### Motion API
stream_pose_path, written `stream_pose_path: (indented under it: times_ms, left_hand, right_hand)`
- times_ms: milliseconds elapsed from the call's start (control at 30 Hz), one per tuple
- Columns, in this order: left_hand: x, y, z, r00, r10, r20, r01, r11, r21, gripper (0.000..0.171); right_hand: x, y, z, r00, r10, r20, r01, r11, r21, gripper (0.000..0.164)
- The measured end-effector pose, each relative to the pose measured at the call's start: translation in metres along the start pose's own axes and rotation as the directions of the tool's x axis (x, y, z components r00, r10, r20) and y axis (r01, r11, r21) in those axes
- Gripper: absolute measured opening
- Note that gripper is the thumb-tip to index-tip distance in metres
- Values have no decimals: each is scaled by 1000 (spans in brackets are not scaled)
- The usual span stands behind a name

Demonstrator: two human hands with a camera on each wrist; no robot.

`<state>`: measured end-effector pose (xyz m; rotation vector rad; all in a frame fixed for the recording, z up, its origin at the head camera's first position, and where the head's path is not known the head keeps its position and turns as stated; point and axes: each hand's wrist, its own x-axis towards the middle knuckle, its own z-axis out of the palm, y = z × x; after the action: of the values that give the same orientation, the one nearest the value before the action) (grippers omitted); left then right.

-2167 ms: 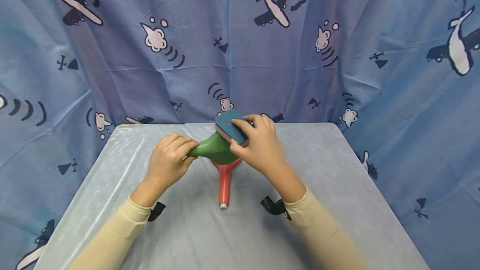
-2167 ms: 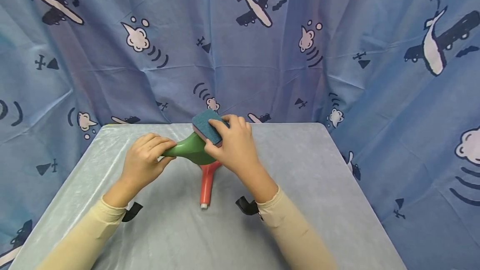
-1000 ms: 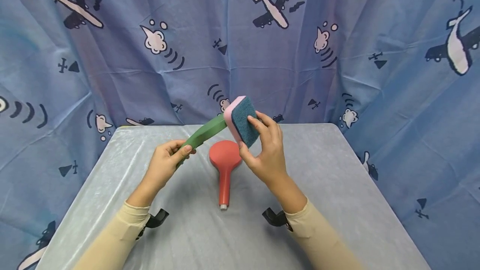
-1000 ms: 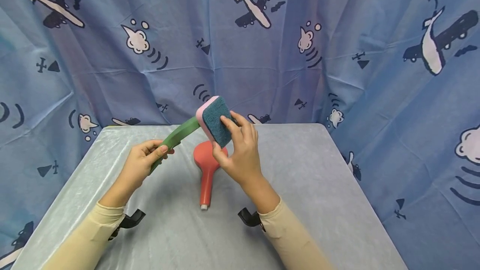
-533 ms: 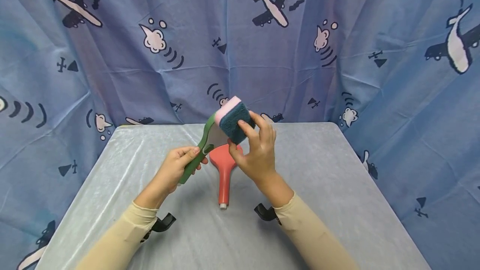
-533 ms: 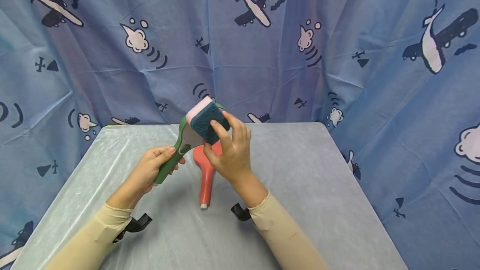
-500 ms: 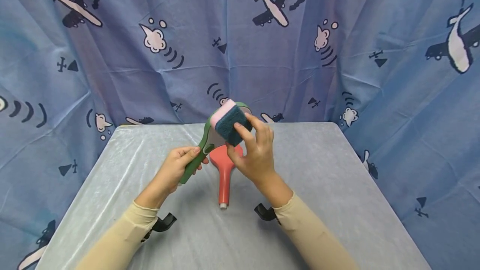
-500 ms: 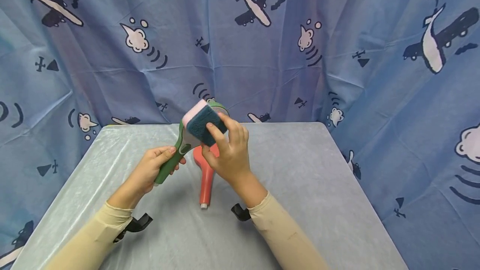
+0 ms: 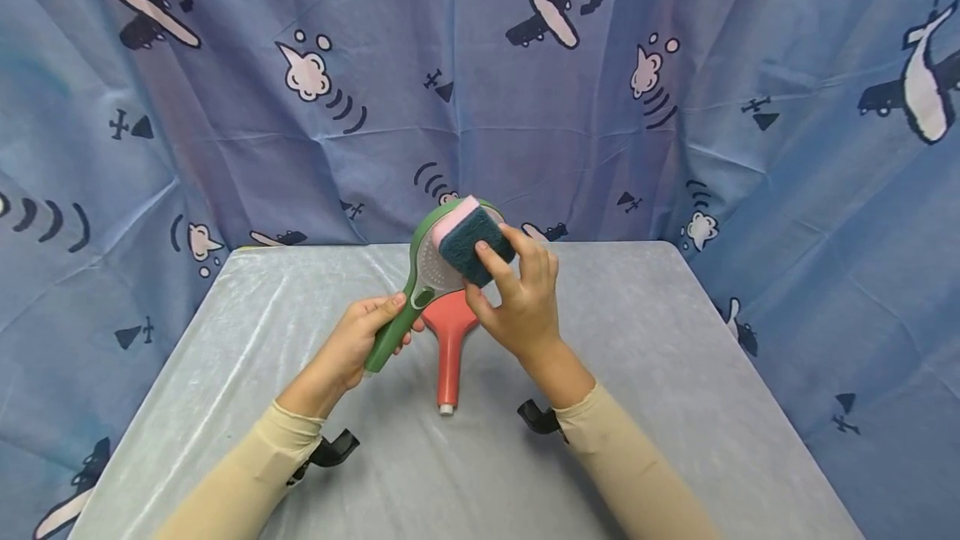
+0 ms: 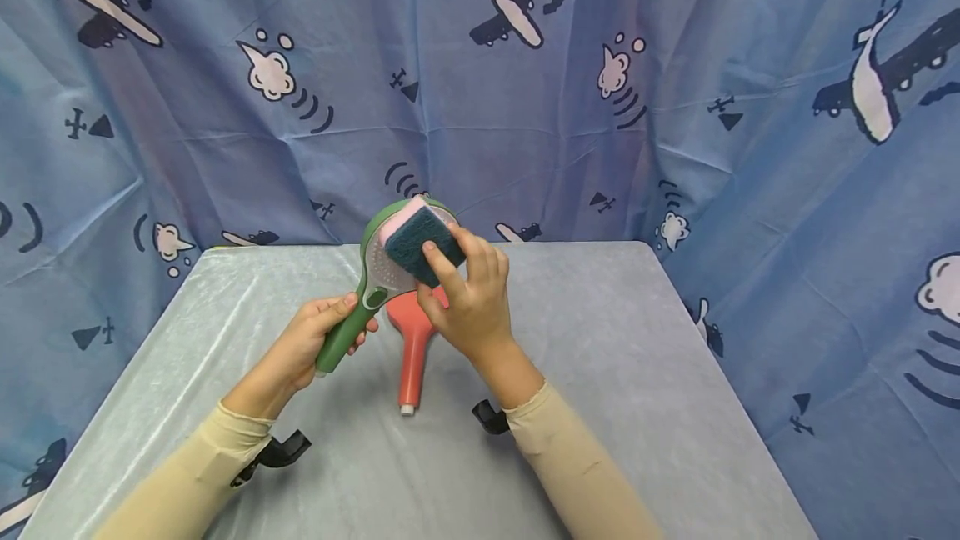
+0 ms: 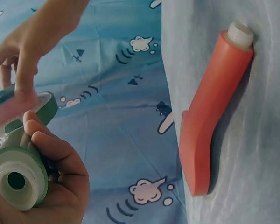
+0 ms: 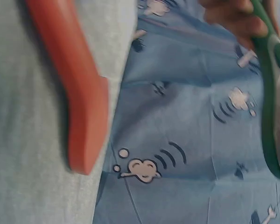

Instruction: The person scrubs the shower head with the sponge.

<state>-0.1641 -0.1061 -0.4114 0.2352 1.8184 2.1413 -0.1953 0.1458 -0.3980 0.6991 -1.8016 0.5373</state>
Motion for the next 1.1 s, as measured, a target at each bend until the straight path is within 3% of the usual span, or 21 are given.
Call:
stream_pose_path:
  times_ms: [200,367,433,600,767,933,1100]
  left_hand:
    - [-1,0,0,1000,-11,17,12,999,-31,35]
    - [-2,1,0,1000,-4,24,6,998,-66,35]
    - [-3,2,0,1000,-4,23,6,997,-74,36]
    - [-4,2,-1,1000,-18,26,20,996,-84,36]
    - [-4,1,0,999,-23,42,27,995,-97,36]
    - [-4,1,0,999,-14,43,19,993,-114,35]
    - [-4,3,1,999,-6,52,13,991,-134,33]
  right_hand:
    - [-9,-9,3,993,-109,36,107,994,34,57]
    - [-10,-8,3,968,-242,73,243,970,-14,57]
    - [-8,-5,1,973,-223,62,225,974,-30,56]
    - [0,5,-5,998,-63,12,64,998,-23,53]
    - [3,8,-7,998,48,-34,-49,999,-9,54]
    - [-5,-2,-3,1000,-24,-2,24,999,33,55]
    - [-14,-7,-2,981,-181,73,179,983,27,56]
